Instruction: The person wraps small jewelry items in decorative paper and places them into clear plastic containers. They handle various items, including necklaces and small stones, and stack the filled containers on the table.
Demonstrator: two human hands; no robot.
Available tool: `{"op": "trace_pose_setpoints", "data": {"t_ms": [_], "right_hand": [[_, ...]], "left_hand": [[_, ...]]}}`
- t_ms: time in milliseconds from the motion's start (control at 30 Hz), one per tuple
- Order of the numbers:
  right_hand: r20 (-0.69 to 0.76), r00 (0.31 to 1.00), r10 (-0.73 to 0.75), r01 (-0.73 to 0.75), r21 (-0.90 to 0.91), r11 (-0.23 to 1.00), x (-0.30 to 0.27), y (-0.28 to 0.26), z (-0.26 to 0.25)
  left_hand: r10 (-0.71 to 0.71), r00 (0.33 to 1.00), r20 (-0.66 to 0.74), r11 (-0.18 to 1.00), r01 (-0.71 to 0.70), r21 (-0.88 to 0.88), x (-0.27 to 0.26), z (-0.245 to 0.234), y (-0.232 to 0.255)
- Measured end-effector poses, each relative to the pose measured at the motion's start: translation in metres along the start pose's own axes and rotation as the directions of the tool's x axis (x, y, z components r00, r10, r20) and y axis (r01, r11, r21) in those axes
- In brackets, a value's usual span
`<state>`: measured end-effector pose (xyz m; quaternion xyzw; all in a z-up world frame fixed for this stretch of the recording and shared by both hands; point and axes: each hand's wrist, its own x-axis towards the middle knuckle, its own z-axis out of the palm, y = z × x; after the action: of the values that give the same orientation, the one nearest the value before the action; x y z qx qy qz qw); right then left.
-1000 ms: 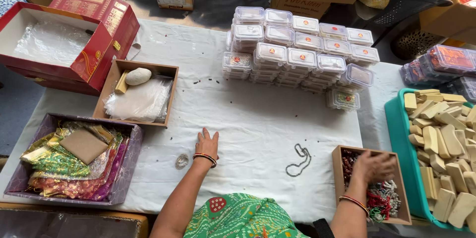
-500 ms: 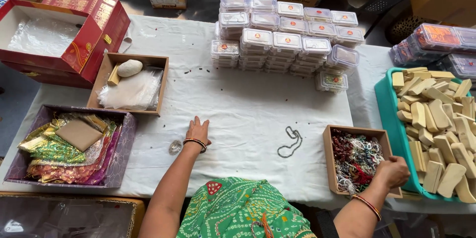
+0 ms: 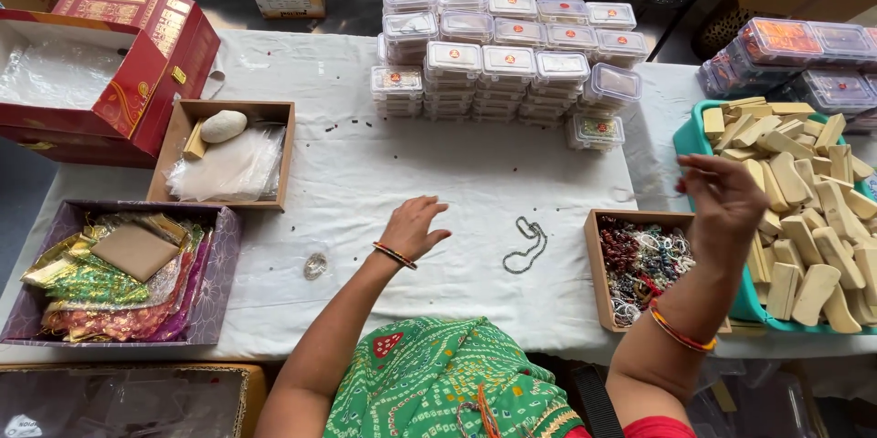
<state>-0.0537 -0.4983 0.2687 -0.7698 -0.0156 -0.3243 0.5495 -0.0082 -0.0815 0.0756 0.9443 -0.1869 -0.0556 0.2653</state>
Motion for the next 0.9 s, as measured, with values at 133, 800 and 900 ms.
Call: {"op": "trace_pose_setpoints", "data": {"t_ms": [133,800,900], "right_hand": [[0.471,0.882,0.020,-0.153,0.244,0.958,0.006,-0.007,0.072],[0.618,0.778,0.116,-0.032,-0.144,0.989,-0.132,0.069,0.256],[0.712,0.691,-0.125,0.178,0.001,0.984,-0.134,0.045,0.254]], "left_hand": [[0.198,0.956,-0.214,0.928,-0.254,-0.274,0.010,-0.022,0.060],[-0.332,0.943,-0.011,-0.006,-0.014,-1.000,-0.003,-0.045,0.012],[-0.349,0.929,-0.121,0.394,0.029,-0.919,0.003,-0.037,0.002]]}}
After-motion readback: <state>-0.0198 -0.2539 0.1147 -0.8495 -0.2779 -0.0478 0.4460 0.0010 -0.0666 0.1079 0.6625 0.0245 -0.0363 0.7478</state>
